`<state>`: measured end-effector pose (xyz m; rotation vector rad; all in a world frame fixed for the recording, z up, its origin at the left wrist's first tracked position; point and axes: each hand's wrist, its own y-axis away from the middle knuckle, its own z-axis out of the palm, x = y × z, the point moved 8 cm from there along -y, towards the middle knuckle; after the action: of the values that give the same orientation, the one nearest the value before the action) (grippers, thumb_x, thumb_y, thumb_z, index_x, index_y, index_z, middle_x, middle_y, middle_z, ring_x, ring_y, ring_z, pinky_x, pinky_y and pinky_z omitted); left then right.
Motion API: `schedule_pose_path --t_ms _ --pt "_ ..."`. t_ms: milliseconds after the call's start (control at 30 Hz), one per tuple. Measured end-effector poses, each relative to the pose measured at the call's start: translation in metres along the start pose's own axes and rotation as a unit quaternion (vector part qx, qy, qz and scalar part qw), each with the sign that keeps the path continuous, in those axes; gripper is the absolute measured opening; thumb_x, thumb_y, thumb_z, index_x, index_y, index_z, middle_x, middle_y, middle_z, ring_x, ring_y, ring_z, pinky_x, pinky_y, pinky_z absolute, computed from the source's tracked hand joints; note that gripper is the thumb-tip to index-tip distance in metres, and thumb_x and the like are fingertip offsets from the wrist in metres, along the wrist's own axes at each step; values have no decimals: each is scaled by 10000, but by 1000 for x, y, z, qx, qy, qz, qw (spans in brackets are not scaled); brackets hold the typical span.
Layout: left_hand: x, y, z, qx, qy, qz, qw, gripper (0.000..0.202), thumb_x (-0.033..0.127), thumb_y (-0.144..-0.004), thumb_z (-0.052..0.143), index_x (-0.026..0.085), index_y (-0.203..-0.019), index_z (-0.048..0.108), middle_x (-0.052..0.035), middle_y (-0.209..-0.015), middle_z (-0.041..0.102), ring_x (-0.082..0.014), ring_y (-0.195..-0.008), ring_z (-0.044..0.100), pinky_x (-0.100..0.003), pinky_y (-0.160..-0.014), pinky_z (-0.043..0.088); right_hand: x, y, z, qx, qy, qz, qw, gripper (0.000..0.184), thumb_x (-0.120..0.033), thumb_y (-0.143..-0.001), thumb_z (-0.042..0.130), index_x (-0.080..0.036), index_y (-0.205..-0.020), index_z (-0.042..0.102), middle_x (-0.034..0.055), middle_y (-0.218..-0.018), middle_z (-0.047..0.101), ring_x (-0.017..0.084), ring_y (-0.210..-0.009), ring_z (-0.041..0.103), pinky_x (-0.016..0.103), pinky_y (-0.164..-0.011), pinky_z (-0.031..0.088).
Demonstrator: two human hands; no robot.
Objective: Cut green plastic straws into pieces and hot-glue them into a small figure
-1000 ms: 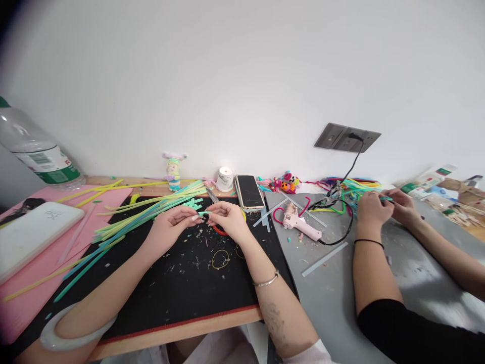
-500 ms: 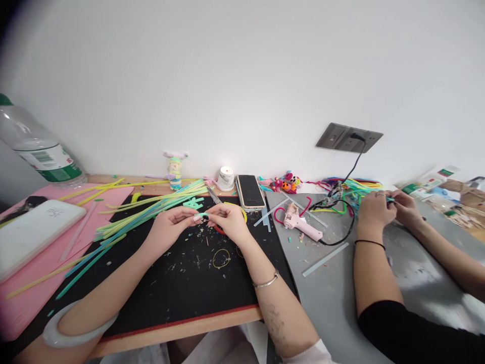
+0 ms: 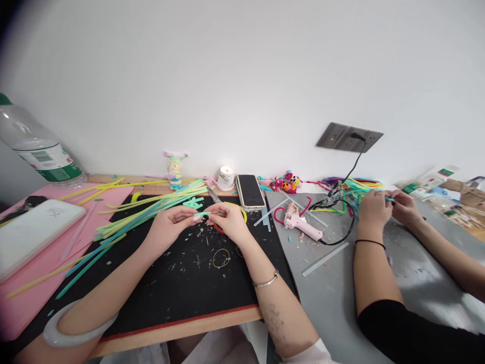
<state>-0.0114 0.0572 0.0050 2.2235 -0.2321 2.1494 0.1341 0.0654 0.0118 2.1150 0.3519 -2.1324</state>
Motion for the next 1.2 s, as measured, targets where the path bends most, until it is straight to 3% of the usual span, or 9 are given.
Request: schedule_pose_path --t_ms 200,533,767,1033,1200 --pt "-1 0 1 -6 -29 13 999 252 314 -656 701 186 -871 674 -55 -880 711 -211 -855 656 -340 -845 499 -3 0 1 -5 -3 -7 1000 162 -254 -656 695 -158 -782 663 5 -715 677 113 -631 633 247 -666 520" --pt "6 2 -1 -3 -91 0 996 124 289 -672 656 182 -724 689 -24 -717 706 -188 -719 650 -286 -717 495 2 0 2 -7 31 -4 999 98 -218 -667 662 -148 -732 642 -2 -649 651 118 -595 627 249 -618 524" --pt "-2 0 -3 6 -59 12 998 183 309 -706 638 169 -821 659 -39 -758 701 -192 -709 661 -316 -742 502 2 0 3 -14 2 7 1000 225 -254 -662 692 -168 -864 639 11 -733 678 121 -621 638 236 -585 520" --pt "-7 0 3 -27 -48 10 998 228 328 -713 642 169 -877 657 -44 -782 702 -197 -707 666 -337 -738 519 0 0 3 -18 6 -3 1000 159 -262 -673 695 -149 -771 642 -1 -636 655 118 -595 637 240 -598 526" --pt "-2 1 3 -22 -49 -4 999 167 313 -705 649 166 -777 680 -39 -741 701 -197 -722 661 -323 -730 520 0 0 3 -18 4 -13 1000 134 -250 -670 698 -149 -742 647 -3 -621 652 124 -593 641 249 -601 531"
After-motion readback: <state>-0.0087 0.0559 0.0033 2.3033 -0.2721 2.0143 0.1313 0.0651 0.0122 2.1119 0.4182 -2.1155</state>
